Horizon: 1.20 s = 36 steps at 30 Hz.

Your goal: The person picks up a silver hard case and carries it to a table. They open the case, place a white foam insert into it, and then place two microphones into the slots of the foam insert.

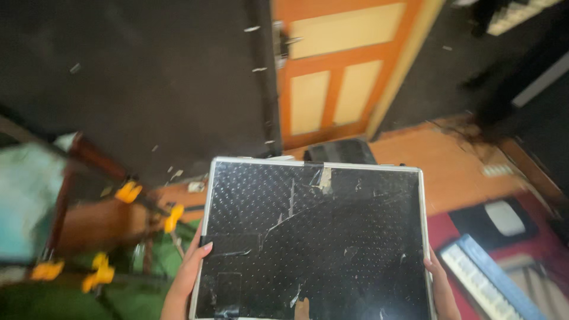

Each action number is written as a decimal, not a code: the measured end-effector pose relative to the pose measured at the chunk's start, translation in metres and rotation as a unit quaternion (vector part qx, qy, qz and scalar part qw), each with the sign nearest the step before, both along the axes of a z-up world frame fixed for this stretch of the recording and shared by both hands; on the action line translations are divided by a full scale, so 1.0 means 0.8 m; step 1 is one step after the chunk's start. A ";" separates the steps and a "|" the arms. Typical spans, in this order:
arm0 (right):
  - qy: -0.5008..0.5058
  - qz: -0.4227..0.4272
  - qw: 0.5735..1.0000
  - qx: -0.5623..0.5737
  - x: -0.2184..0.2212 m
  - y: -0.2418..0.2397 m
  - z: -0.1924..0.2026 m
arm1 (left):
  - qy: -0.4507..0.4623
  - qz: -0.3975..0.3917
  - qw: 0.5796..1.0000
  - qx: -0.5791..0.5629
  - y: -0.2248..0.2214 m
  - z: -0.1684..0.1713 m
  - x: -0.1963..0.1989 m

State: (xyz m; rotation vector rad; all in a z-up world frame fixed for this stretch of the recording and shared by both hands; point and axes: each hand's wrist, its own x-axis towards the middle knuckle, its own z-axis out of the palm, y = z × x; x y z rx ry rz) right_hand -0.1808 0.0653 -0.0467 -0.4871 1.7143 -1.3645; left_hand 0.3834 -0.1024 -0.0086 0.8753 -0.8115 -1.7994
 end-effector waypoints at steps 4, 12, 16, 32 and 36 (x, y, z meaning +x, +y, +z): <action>-0.013 0.096 0.995 0.004 -0.022 -0.043 0.032 | -0.026 0.094 0.995 0.025 0.073 -0.011 -0.009; -0.148 0.197 0.963 0.106 -0.010 -0.115 0.040 | -0.067 0.249 0.965 0.038 0.223 -0.020 -0.006; -0.099 0.335 0.937 0.012 0.031 -0.176 0.045 | -0.064 0.345 0.932 0.087 0.284 -0.006 -0.002; -0.134 0.537 0.829 0.074 0.307 -0.262 0.067 | -0.102 0.565 0.814 0.083 0.493 0.037 0.046; -0.133 0.594 0.792 0.042 0.375 -0.233 0.063 | -0.104 0.597 0.786 0.121 0.554 0.048 0.063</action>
